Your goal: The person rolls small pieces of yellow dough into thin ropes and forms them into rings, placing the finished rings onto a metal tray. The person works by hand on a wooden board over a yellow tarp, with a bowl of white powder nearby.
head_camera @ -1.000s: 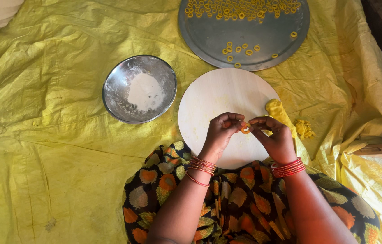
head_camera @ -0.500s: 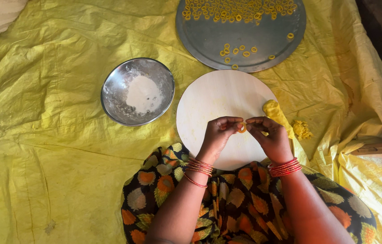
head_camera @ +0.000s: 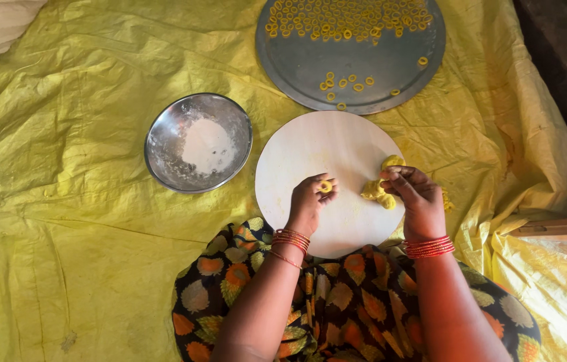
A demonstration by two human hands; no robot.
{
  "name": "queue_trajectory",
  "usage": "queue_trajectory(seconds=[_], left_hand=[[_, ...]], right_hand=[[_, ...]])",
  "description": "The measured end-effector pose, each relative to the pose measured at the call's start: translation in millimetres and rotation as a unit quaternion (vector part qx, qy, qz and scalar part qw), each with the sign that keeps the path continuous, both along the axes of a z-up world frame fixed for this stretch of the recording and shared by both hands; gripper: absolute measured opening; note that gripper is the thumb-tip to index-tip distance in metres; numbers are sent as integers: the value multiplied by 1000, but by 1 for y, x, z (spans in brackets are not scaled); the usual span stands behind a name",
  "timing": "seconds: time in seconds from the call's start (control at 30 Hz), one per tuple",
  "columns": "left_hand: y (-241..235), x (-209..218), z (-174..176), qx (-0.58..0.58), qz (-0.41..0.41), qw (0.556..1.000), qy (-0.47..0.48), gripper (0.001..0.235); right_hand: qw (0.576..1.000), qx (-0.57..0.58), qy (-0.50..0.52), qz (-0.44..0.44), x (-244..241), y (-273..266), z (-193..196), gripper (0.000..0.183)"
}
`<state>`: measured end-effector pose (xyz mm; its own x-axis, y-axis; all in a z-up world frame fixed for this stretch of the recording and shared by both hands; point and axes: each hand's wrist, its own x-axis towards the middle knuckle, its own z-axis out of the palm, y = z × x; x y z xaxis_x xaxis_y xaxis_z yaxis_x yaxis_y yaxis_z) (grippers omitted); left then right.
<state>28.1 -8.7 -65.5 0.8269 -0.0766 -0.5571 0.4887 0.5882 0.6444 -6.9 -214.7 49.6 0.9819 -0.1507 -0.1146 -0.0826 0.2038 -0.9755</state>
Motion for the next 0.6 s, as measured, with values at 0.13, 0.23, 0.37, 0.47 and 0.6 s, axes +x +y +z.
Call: queue_trajectory(seconds=[0.13, 0.23, 0.37, 0.47, 0.6], left_hand=[[-5, 27, -63, -62, 99, 991, 57, 25], [-14, 57, -96, -55, 135, 988, 60, 32], [-34, 130, -82, -61, 146, 987, -4, 51], [-43, 188, -34, -139, 100, 985, 3, 99], [-44, 200, 7, -58, 48, 997, 19, 109]], right_hand=[[995, 83, 19, -42, 5, -9, 5, 15], [989, 140, 9, -50, 8, -19, 8, 14], [987, 151, 9, -63, 10, -28, 11, 16], [984, 166, -2, -72, 10, -34, 14, 16], [980, 176, -11, -87, 11, -42, 19, 15]])
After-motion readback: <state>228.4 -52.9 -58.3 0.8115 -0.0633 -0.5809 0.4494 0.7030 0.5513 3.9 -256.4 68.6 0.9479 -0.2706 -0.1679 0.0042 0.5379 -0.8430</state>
